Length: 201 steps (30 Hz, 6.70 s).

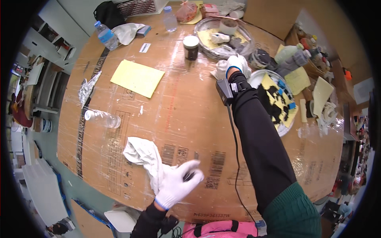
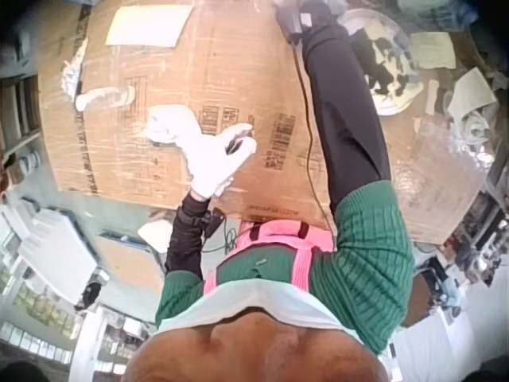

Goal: Cleaning a work table in a furniture manufacturing environment using a cloth and liquid.

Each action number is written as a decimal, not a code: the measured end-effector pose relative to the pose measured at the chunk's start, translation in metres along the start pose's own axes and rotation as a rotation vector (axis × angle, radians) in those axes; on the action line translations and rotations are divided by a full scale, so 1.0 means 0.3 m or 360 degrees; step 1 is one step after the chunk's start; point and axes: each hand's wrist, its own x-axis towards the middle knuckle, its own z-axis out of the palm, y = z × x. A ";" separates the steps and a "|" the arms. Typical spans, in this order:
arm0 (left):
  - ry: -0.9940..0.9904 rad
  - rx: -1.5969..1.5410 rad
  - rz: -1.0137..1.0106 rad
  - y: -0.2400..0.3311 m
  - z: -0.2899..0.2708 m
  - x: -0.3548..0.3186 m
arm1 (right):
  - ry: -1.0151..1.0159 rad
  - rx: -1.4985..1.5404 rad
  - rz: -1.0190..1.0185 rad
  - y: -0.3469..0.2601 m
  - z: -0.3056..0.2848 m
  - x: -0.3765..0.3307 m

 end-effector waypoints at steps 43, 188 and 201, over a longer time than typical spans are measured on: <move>0.1816 -0.1356 0.0831 0.130 -0.469 0.348 | -0.1131 0.1911 -0.1304 -0.571 0.122 -0.654; 0.0547 -0.0271 0.0636 -0.022 0.418 0.233 | -0.0445 -0.0103 -0.1553 1.232 -0.889 -1.476; 0.0227 -0.0696 0.0037 -0.104 0.462 -0.099 | -0.0067 -0.0131 -0.1093 1.541 -1.003 -1.551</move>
